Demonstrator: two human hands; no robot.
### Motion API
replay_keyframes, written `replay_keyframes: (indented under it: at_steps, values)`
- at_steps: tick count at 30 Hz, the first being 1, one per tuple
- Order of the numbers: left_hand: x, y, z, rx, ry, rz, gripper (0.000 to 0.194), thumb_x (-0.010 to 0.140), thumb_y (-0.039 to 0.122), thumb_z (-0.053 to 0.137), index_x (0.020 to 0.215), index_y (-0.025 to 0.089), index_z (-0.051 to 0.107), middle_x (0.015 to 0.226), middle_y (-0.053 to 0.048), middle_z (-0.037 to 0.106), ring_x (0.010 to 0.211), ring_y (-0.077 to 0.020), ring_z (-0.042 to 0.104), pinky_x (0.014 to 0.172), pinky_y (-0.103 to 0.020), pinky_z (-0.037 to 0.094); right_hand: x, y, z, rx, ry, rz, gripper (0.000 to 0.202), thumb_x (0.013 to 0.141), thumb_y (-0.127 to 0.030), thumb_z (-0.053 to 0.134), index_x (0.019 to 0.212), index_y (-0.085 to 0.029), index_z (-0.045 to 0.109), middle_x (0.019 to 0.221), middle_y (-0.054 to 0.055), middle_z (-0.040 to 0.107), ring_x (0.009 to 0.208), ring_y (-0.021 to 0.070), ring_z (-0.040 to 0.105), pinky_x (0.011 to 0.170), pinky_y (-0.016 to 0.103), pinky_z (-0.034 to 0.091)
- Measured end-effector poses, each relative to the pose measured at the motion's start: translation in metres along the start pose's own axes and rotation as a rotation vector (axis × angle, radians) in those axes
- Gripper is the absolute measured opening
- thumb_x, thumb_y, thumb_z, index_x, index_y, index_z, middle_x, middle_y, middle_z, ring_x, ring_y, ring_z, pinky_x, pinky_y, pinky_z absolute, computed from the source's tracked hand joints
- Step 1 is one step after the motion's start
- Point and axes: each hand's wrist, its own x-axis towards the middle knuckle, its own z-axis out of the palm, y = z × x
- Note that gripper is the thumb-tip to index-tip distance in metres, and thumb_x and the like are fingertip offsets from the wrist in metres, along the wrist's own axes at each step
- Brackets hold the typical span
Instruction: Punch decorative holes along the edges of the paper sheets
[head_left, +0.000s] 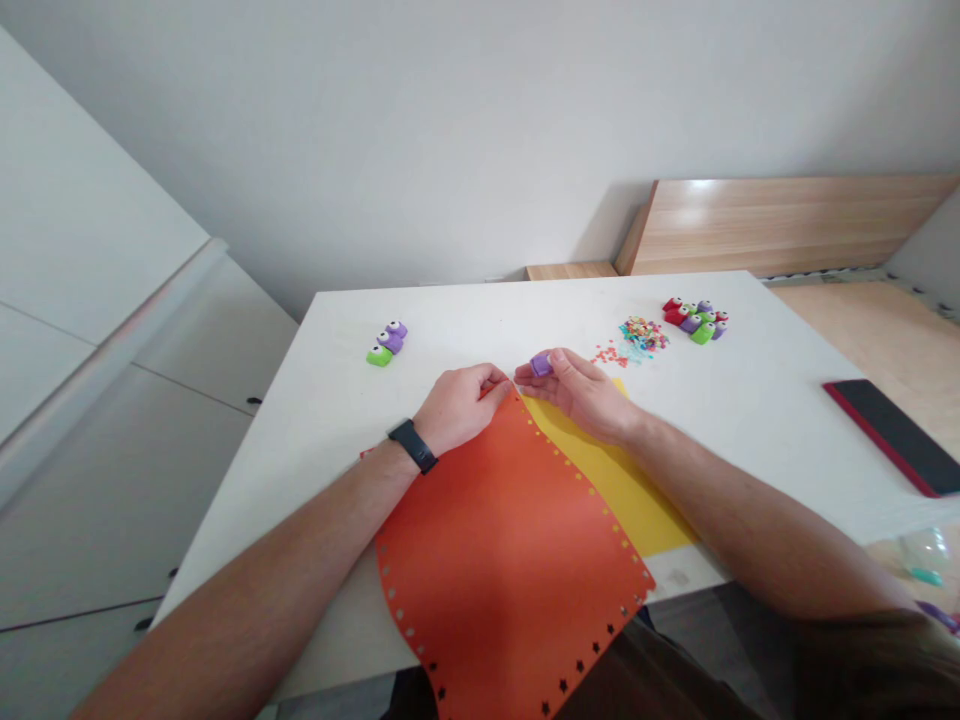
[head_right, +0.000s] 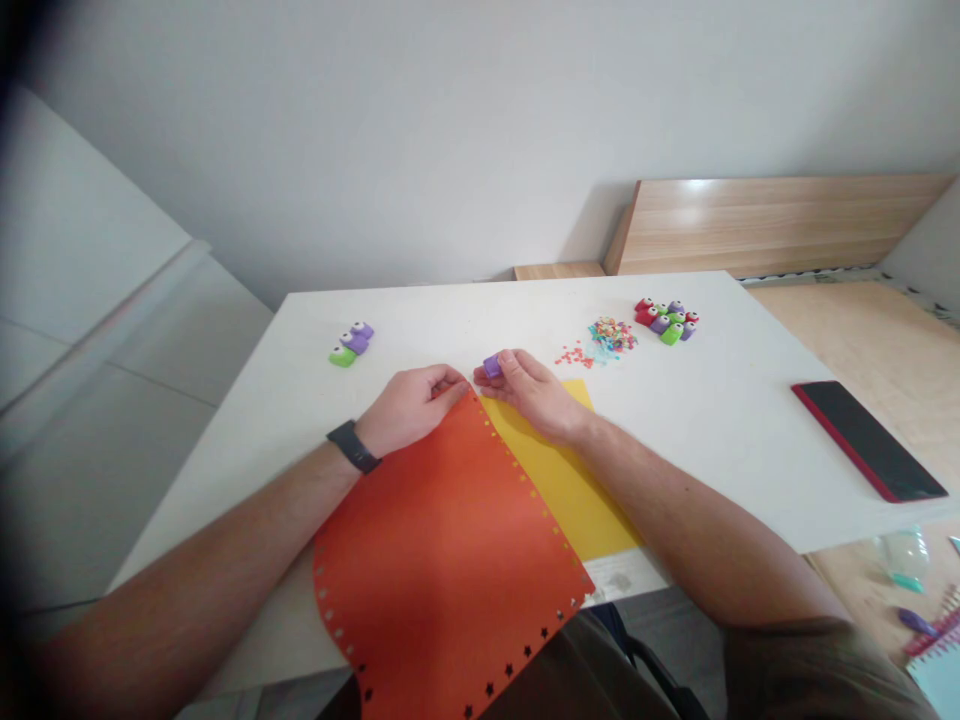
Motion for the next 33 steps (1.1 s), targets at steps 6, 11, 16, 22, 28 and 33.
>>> replay_keyframes:
  at_steps: [6, 11, 16, 22, 28, 33]
  values:
    - [0.0, 0.001, -0.001, 0.009, 0.005, -0.009, 0.032, 0.095, 0.047, 0.052, 0.098, 0.023, 0.073, 0.098, -0.004, 0.079, 0.088, -0.0218, 0.071, 0.074, -0.03, 0.052, 0.013, 0.01, -0.02, -0.148, 0.356, -0.141, 0.039, 0.087, -0.063, 0.064, 0.091, -0.024, 0.06, 0.098, 0.001, 0.066, 0.101, 0.0159, 0.065, 0.101, 0.036, 0.052]
    - [-0.001, 0.001, 0.0, -0.011, 0.002, -0.009, 0.03, 0.094, 0.045, 0.053, 0.097, 0.023, 0.073, 0.097, -0.003, 0.079, 0.086, -0.0206, 0.071, 0.073, -0.03, 0.051, 0.018, 0.002, -0.05, -0.253, 0.62, -0.214, 0.043, 0.085, -0.067, 0.062, 0.086, -0.024, 0.056, 0.088, 0.001, 0.065, 0.088, 0.0158, 0.064, 0.087, 0.033, 0.055]
    - [-0.001, 0.0, 0.001, 0.004, 0.005, -0.007, 0.031, 0.095, 0.046, 0.051, 0.098, 0.023, 0.073, 0.098, -0.003, 0.078, 0.088, -0.0208, 0.071, 0.072, -0.03, 0.051, 0.016, -0.014, -0.059, -0.146, 0.644, -0.176, 0.043, 0.086, -0.067, 0.062, 0.087, -0.024, 0.058, 0.086, 0.003, 0.069, 0.084, 0.0184, 0.068, 0.087, 0.037, 0.056]
    - [0.0, -0.001, 0.002, 0.016, 0.024, -0.004, 0.031, 0.095, 0.046, 0.052, 0.098, 0.024, 0.073, 0.1, -0.004, 0.079, 0.091, -0.0221, 0.072, 0.075, -0.031, 0.052, 0.004, -0.035, -0.039, 0.105, 0.304, -0.028, 0.048, 0.094, -0.069, 0.045, 0.089, -0.024, 0.061, 0.097, 0.007, 0.075, 0.102, 0.0239, 0.072, 0.096, 0.042, 0.054]
    - [-0.001, -0.002, 0.003, 0.023, 0.041, -0.001, 0.029, 0.095, 0.045, 0.052, 0.097, 0.025, 0.073, 0.098, -0.002, 0.078, 0.089, -0.0215, 0.071, 0.077, -0.032, 0.051, -0.005, -0.037, -0.027, 0.145, 0.108, 0.111, 0.057, 0.098, -0.068, 0.032, 0.089, -0.021, 0.064, 0.09, 0.007, 0.074, 0.09, 0.0212, 0.073, 0.082, 0.034, 0.055]
    - [-0.001, -0.002, 0.003, 0.039, 0.042, -0.01, 0.031, 0.094, 0.047, 0.051, 0.096, 0.025, 0.073, 0.096, -0.003, 0.079, 0.086, -0.0218, 0.071, 0.075, -0.031, 0.05, -0.01, -0.04, -0.026, 0.122, 0.03, 0.165, 0.058, 0.098, -0.068, 0.03, 0.089, -0.023, 0.064, 0.078, 0.005, 0.072, 0.076, 0.0208, 0.071, 0.068, 0.032, 0.053]
